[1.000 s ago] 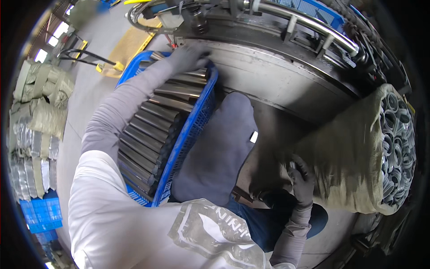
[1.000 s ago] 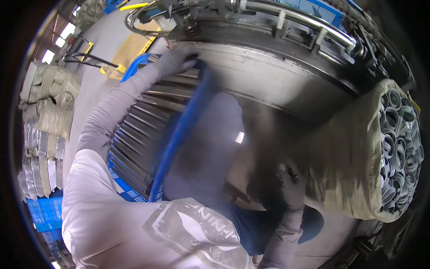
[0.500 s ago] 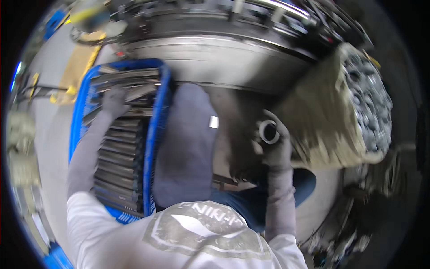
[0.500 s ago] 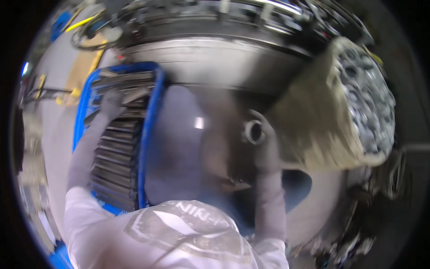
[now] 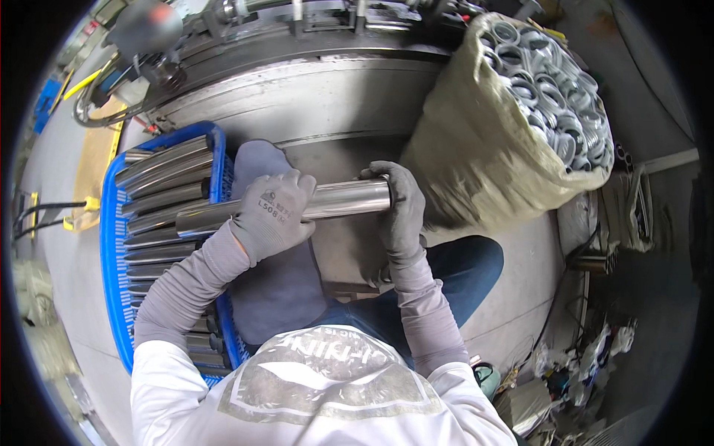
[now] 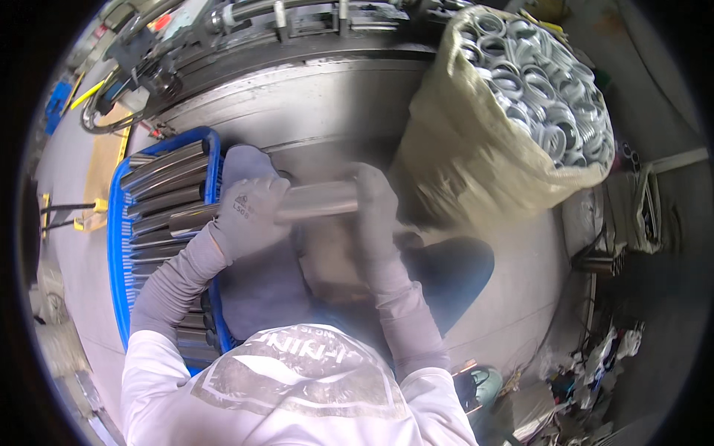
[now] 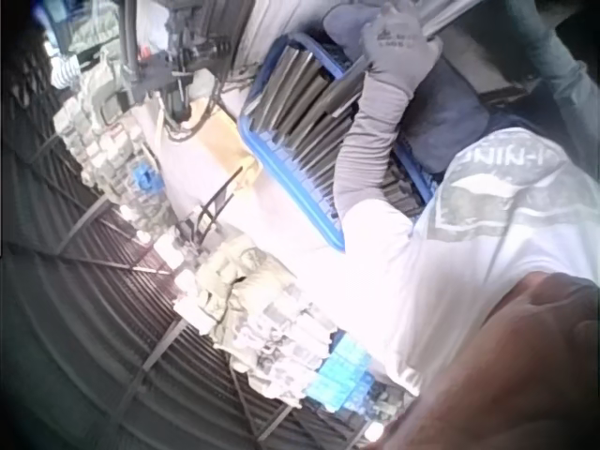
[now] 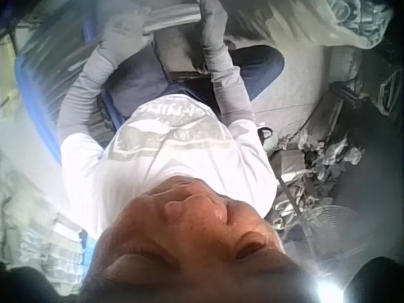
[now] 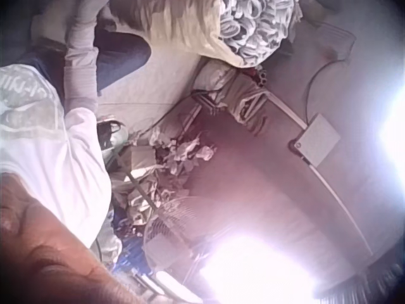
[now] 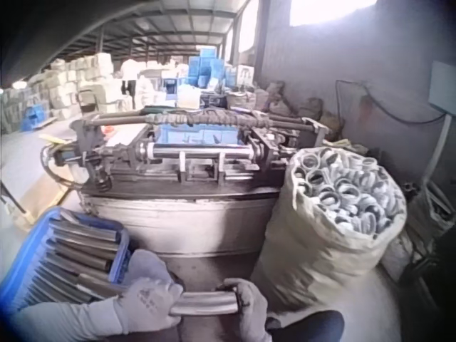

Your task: The person fits rings onto the ends of metal tubes by hand and loads each tube into a machine.

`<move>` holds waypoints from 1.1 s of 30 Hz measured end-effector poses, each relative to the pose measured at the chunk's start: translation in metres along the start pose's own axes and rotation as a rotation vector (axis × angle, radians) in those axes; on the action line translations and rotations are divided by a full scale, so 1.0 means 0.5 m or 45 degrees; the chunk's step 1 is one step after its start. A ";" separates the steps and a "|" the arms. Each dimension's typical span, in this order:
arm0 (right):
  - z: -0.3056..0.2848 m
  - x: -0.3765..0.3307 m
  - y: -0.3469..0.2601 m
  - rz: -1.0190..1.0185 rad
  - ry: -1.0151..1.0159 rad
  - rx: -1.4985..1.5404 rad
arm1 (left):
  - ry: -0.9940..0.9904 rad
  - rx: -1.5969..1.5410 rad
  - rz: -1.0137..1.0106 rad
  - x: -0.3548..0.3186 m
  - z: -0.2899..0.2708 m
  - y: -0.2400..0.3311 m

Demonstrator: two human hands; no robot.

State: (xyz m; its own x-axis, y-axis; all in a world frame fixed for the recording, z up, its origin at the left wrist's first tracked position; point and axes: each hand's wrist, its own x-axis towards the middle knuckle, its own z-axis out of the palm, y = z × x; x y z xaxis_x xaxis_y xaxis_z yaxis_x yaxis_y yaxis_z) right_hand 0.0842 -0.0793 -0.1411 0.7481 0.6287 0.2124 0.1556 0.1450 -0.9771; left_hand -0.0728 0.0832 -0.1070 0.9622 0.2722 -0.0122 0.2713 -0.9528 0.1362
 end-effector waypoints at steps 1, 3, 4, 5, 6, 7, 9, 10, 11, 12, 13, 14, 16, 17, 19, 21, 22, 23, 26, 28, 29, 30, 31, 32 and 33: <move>-0.008 0.014 0.036 -0.401 0.027 -0.379 | 0.016 0.014 0.025 0.009 0.004 0.004; -0.024 0.002 0.043 -0.222 0.079 -0.250 | 0.029 0.024 0.062 0.023 0.006 0.012; -0.021 -0.001 0.036 -0.051 0.108 -0.107 | 0.012 0.046 0.080 0.028 0.003 0.015; -0.019 -0.007 0.042 -0.145 0.138 -0.211 | -0.004 0.069 0.098 0.033 0.003 0.018; -0.018 -0.012 0.058 -0.151 0.151 -0.224 | 0.004 0.063 0.115 0.033 0.004 0.021; -0.019 -0.012 0.080 -0.337 0.162 -0.516 | -0.013 0.075 0.107 0.034 0.006 0.021; -0.005 -0.011 0.102 -0.402 0.204 -0.615 | -0.005 0.088 0.120 0.036 0.008 0.019; 0.017 -0.013 0.099 -0.287 0.233 -0.407 | -0.037 0.118 0.097 0.032 0.007 0.014; 0.031 -0.011 0.092 -0.060 0.248 -0.084 | -0.068 0.150 0.073 0.031 0.005 0.011; 0.033 -0.008 0.092 -0.079 0.268 -0.089 | -0.051 0.157 0.095 0.033 0.006 0.011; 0.031 -0.004 0.096 0.002 0.260 0.033 | -0.052 0.143 0.095 0.038 0.006 0.012; 0.026 0.000 0.102 0.081 0.250 0.156 | -0.053 0.129 0.096 0.041 0.004 0.018; 0.000 0.009 0.117 0.084 0.265 0.164 | 0.316 0.085 0.299 0.039 -0.027 0.059; -0.021 0.013 0.117 -0.082 0.292 -0.048 | 0.670 0.025 0.473 0.030 -0.034 0.078; -0.073 0.031 0.091 -0.476 0.319 -0.826 | 0.666 -0.322 0.523 -0.037 -0.019 0.071; -0.114 0.029 0.042 -0.438 0.442 -0.556 | 0.108 -1.140 0.051 -0.105 0.004 0.050; -0.123 0.027 0.010 -0.316 0.472 -0.358 | 0.113 -1.130 0.060 -0.095 0.013 0.038; -0.139 0.035 -0.019 -0.691 0.500 -0.828 | 0.243 -1.748 0.058 -0.072 0.033 0.026; -0.126 0.036 -0.056 -0.687 0.298 -0.441 | 0.832 -2.372 0.108 0.015 -0.017 0.015; -0.154 0.036 -0.134 -0.575 0.285 -0.442 | 0.950 -2.337 0.154 0.042 -0.105 -0.008; -0.167 0.044 -0.180 -0.582 0.454 -0.385 | 1.082 -2.183 0.145 0.035 -0.149 -0.016; -0.225 0.059 -0.208 -0.729 0.643 -0.712 | 1.202 -2.036 0.138 0.024 -0.185 -0.021; -0.303 0.098 -0.216 -0.816 0.814 -0.744 | 1.181 -1.451 0.133 0.021 -0.211 -0.017; -0.325 0.113 -0.255 -0.766 0.891 -1.072 | 1.101 -1.453 -0.008 0.017 -0.239 -0.011; -0.361 0.129 -0.263 -0.742 0.929 -1.376 | 0.710 -1.153 -0.279 0.013 -0.224 -0.034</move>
State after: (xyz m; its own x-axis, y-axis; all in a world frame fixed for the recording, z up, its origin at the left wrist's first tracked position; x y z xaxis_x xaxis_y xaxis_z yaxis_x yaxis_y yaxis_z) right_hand 0.2287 -0.1957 -0.0008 0.5150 0.1073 0.8505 0.7094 -0.6102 -0.3526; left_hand -0.0741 0.1162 0.0014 0.6860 0.6648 0.2957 0.0962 -0.4858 0.8688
